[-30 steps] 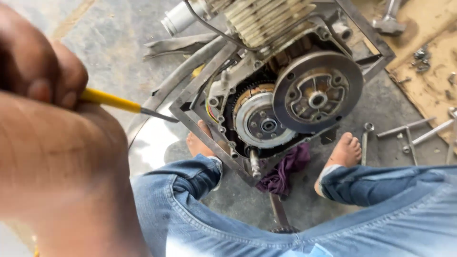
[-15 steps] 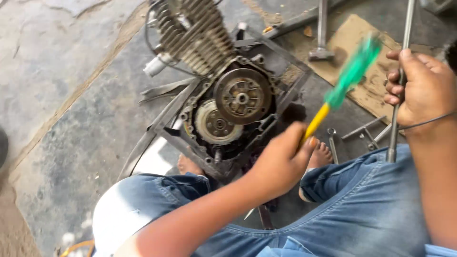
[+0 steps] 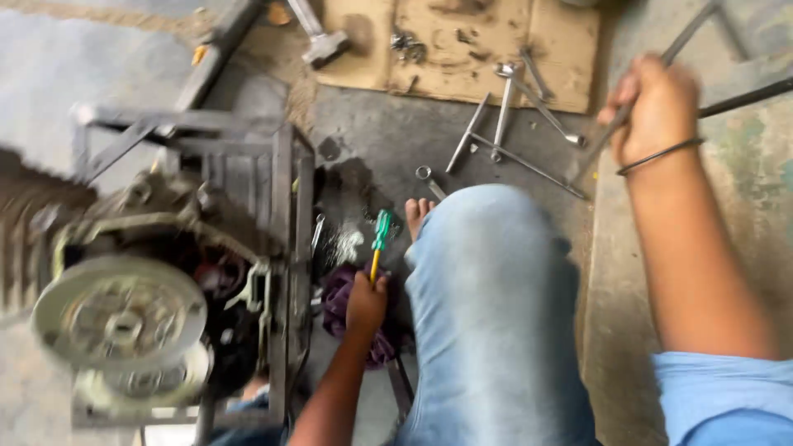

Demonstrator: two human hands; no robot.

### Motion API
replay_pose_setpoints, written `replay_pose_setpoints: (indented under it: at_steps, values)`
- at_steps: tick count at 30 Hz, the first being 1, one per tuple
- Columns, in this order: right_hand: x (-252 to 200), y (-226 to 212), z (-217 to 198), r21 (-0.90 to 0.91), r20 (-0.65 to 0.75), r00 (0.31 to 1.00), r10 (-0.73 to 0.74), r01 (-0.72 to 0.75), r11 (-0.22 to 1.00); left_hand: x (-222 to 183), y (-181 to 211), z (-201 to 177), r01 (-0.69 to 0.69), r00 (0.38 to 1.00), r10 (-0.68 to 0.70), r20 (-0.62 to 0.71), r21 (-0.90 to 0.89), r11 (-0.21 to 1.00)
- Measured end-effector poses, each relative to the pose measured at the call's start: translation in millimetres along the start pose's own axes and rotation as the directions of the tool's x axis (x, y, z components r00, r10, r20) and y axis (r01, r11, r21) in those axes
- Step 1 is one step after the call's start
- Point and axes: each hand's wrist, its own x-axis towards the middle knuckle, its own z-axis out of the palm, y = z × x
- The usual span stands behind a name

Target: Dismantling and repairing motorcycle engine components using various hand tools.

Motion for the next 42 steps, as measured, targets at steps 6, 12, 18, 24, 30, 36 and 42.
replay_pose_setpoints:
  at_steps: [6,12,18,24,30,36,42]
  values:
    - [-39.9,173.5,-90.1,-0.424,-0.204,0.965,0.167,-0.241,0.873,-0.9,-29.9,5.0,0.022,0.988,-0.028,0.149,0.046,0.999]
    - [-94.6,323.0,40.6,-0.894,0.188,0.976,-0.111,0.217,0.392,17.0,-33.6,7.4,0.017,0.959,-0.106,0.261,0.32,0.947]
    - [-120.5,334.7,132.9,-0.812,0.542,0.828,-0.144,0.472,-0.344,24.9,-34.6,4.0,0.002,0.959,-0.111,0.261,0.384,0.923]
    - [35.0,232.2,-7.3,-0.988,-0.069,0.976,0.207,-0.095,0.119,32.2,-43.9,8.3,-0.023,0.961,-0.098,0.258,0.426,0.904]
    - [215.4,254.4,56.4,-0.973,0.092,0.995,-0.044,0.099,0.208,29.7,-84.4,38.3,-0.046,0.995,-0.008,0.095,0.55,0.834]
    - [259.8,258.0,116.3,-0.928,-0.135,0.99,-0.041,-0.111,0.357,34.6,-96.6,48.9,0.005,0.992,-0.08,0.094,0.616,0.787]
    - [260.0,285.8,109.1,-0.902,-0.226,0.968,-0.11,-0.166,0.399,29.5,-79.9,31.5,-0.022,0.994,-0.041,0.097,0.575,0.818]
